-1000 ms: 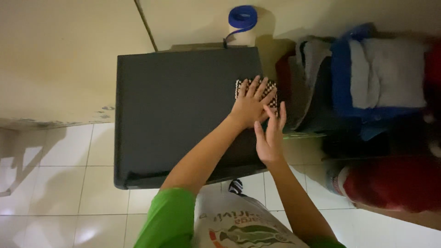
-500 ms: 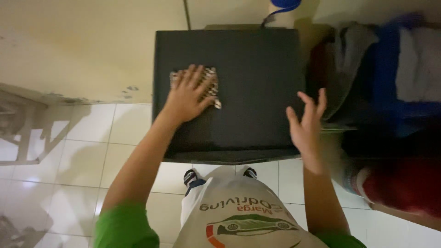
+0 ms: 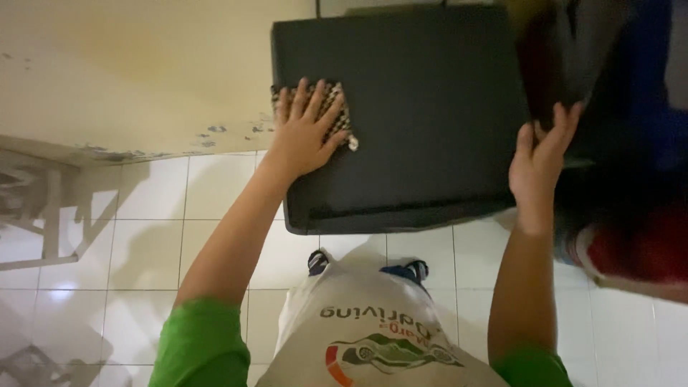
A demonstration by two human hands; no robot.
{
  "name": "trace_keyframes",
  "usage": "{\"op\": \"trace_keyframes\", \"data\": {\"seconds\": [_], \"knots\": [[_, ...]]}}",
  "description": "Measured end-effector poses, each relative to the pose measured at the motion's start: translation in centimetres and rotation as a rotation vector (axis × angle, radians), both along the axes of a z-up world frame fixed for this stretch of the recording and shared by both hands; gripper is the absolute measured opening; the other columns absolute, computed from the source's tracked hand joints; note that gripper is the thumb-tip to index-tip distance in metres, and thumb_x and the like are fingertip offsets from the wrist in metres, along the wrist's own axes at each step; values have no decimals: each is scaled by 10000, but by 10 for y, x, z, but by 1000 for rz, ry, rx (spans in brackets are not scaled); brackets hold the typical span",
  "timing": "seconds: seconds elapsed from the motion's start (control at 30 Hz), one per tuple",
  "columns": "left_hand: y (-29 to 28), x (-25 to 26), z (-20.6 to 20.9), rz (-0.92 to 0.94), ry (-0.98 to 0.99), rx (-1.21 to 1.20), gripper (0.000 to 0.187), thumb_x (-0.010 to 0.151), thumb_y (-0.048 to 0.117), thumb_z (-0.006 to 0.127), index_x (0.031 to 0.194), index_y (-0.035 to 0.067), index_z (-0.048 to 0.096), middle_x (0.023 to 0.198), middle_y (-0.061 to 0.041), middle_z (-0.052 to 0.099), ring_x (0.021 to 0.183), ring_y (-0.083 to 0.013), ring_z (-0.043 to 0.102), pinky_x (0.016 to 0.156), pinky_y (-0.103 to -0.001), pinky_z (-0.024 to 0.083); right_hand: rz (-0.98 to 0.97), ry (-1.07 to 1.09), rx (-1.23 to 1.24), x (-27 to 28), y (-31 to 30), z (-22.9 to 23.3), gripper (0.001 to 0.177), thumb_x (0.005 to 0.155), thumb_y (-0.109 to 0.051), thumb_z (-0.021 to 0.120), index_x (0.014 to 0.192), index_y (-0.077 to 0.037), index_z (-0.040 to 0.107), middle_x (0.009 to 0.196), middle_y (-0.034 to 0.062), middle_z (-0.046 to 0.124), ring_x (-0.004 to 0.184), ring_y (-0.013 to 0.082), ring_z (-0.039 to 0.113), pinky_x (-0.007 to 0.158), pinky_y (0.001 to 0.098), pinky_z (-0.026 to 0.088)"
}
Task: Wiping the exterior surfaces of a small refrigerator with a cloth.
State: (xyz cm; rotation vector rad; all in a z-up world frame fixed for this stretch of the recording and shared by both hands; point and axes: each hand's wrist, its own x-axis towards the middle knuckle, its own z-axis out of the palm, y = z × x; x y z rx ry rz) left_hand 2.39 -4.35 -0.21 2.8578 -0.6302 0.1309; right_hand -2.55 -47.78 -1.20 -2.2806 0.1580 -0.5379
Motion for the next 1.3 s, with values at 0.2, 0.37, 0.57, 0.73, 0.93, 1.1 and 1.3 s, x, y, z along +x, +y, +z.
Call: {"op": "trace_keyframes", "data": {"seconds": [0.2,0.37,0.57,0.73,0.93,1.1,1.3], "knots": [[-118,9,0,-186,34,70,691,1053,623,319,1647,280,234,1715,-156,138,1560,-436,32,1222,-639,-7,-16,-206,-59,-2,-34,-27,612,1201,-472,308,1665,-88,418,1780,157,66,1647,400,278,1353,491,301],[-230,26,-8,-249,20,30,720,1059,641,301,1664,260,221,1724,-140,131,1580,-425,44,1248,-635,11,-13,-175,107,-3,-12,-3,648,1157,-538,235,1606,-84,346,1755,141,139,1609,368,318,1331,489,259],[-331,48,-9,-178,5,34,722,1042,634,302,1653,262,206,1716,-124,130,1566,-424,45,1231,-636,21,31,-118,81,0,-17,-3,581,1181,-473,274,1516,-66,518,1737,179,227,1597,402,312,1305,486,272],[-315,34,-10,-195,-11,38,675,1057,633,317,1638,295,263,1731,-111,153,1580,-404,68,1247,-617,39,173,-115,141,-10,-14,14,540,1196,-436,265,1509,-68,507,1717,224,178,1579,426,294,1255,475,339],[-188,-4,-13,-148,-26,36,692,1035,672,343,1629,318,322,1711,-119,197,1573,-374,122,1239,-608,61,261,-52,360,-11,-19,5,426,1151,-344,464,1508,-113,435,1695,182,194,1471,354,489,1208,458,435],[-41,-53,8,83,10,107,695,1059,669,303,1657,314,304,1728,-136,172,1593,-374,80,1224,-663,2,196,-94,-151,-15,-16,0,372,1144,-192,659,1499,-151,558,1699,168,306,1555,419,376,1256,510,370],[51,-75,13,199,-13,133,670,1047,670,296,1628,339,347,1714,-194,142,1589,-415,3,1231,-665,-21,80,-96,-119,-15,-5,5,289,1168,-198,589,1422,-60,582,1443,181,584,1334,337,601,1139,456,484]]}}
